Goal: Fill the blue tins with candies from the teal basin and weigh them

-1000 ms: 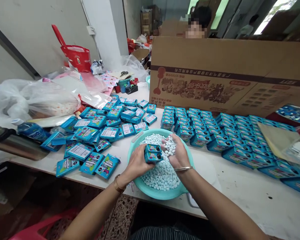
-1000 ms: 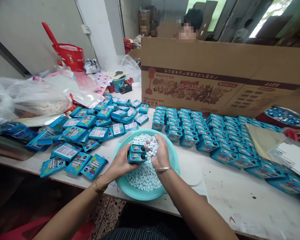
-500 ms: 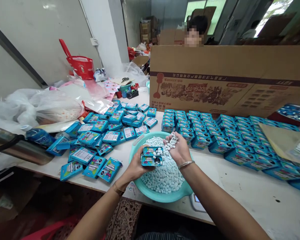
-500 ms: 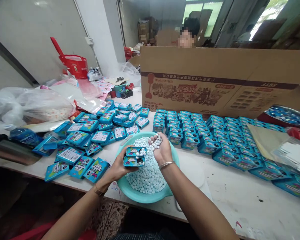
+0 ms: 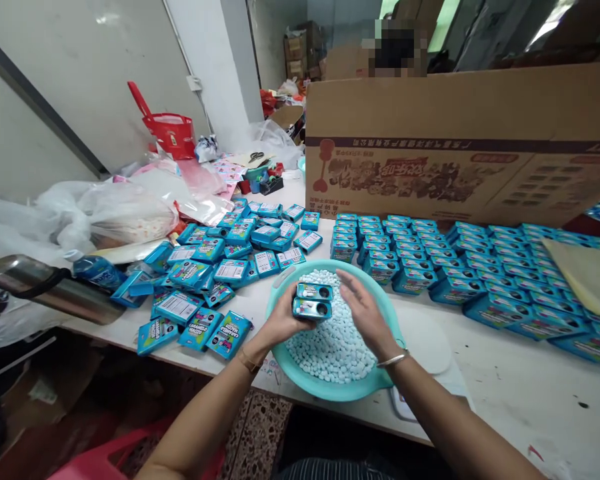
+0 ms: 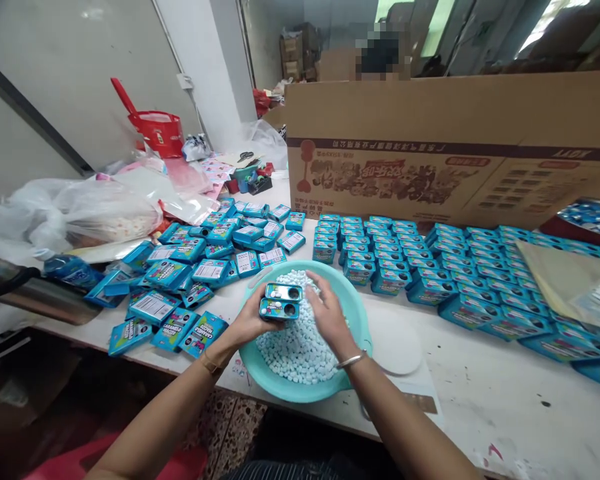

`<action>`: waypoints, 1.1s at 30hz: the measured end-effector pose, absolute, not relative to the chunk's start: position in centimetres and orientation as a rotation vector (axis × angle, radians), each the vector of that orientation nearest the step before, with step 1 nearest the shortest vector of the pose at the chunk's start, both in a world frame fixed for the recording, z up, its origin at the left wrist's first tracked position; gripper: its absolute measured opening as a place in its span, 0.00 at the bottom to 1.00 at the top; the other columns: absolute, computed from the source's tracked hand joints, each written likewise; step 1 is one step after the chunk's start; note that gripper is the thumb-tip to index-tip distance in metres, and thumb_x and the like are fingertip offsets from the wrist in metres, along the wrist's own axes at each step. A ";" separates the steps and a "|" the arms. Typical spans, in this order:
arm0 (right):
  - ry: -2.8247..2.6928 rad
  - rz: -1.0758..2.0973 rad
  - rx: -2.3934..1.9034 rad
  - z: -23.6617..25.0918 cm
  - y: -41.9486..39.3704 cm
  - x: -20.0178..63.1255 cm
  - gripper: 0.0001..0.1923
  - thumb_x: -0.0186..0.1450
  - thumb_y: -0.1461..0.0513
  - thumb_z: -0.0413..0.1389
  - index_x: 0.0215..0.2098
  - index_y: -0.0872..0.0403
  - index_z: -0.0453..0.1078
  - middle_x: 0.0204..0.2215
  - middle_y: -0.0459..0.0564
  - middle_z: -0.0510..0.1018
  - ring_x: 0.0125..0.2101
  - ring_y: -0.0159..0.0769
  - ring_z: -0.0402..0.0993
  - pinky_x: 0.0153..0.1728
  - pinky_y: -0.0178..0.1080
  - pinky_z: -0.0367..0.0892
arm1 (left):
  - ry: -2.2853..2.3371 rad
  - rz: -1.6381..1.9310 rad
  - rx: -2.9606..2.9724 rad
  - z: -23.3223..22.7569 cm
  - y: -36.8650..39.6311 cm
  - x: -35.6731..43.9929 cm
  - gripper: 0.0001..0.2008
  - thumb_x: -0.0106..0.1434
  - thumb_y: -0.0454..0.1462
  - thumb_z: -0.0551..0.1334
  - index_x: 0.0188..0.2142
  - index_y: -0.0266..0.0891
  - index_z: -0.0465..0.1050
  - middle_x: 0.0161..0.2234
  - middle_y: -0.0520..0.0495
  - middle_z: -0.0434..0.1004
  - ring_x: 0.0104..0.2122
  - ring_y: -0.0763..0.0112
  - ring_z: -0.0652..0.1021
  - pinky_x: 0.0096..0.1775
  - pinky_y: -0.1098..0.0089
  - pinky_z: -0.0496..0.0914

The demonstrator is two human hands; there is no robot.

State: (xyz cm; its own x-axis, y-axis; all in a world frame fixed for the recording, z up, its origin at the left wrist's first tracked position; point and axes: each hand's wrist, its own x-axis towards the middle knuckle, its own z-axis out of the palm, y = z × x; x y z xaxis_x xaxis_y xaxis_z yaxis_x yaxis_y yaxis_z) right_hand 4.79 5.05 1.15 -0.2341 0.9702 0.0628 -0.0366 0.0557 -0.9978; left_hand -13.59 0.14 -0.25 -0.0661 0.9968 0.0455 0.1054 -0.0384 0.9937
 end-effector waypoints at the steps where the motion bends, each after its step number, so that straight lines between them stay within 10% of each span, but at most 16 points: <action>1: -1.503 1.274 -0.982 1.3 4.5 4.4 0.24 0.63 0.48 0.58 0.55 0.45 0.73 0.59 0.50 0.73 0.61 0.46 0.63 0.65 0.52 0.52 | 1.331 1.222 1.269 -0.2 0.3 -13.4 0.42 0.38 0.34 0.76 0.54 0.41 0.66 0.49 0.46 0.77 0.49 0.53 0.77 0.53 0.53 0.72; 9: -2.115 0.802 -0.888 1.0 3.4 4.2 0.24 0.74 0.53 0.43 0.64 0.46 0.65 0.64 0.55 0.66 0.65 0.45 0.58 0.65 0.56 0.52 | 1.347 1.098 1.323 -0.1 -0.1 -13.2 0.39 0.39 0.33 0.76 0.51 0.38 0.67 0.45 0.46 0.77 0.43 0.58 0.77 0.47 0.58 0.73; 20: -2.514 0.242 -0.763 1.1 1.2 3.5 0.47 0.69 0.43 0.47 0.73 0.61 0.35 0.71 0.65 0.47 0.71 0.55 0.36 0.66 0.62 0.46 | 1.372 1.327 1.286 0.2 -1.2 -12.5 0.43 0.41 0.40 0.77 0.56 0.40 0.65 0.54 0.41 0.74 0.55 0.48 0.74 0.59 0.51 0.67; 33: -2.128 0.850 -0.821 3.2 3.7 9.2 0.36 0.68 0.51 0.56 0.70 0.45 0.51 0.66 0.56 0.63 0.64 0.49 0.60 0.61 0.55 0.61 | 1.171 1.342 1.296 1.5 -2.7 -13.3 0.43 0.44 0.37 0.77 0.59 0.43 0.64 0.54 0.41 0.76 0.53 0.50 0.77 0.55 0.52 0.71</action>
State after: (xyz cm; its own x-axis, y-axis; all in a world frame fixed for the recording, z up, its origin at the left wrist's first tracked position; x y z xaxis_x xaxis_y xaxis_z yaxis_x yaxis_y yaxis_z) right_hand 9.17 3.71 3.22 -0.5597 0.7458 0.3613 0.2919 0.5854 -0.7564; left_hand -13.28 -2.66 1.53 -0.0400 0.9892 0.1409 0.0057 -0.1408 0.9900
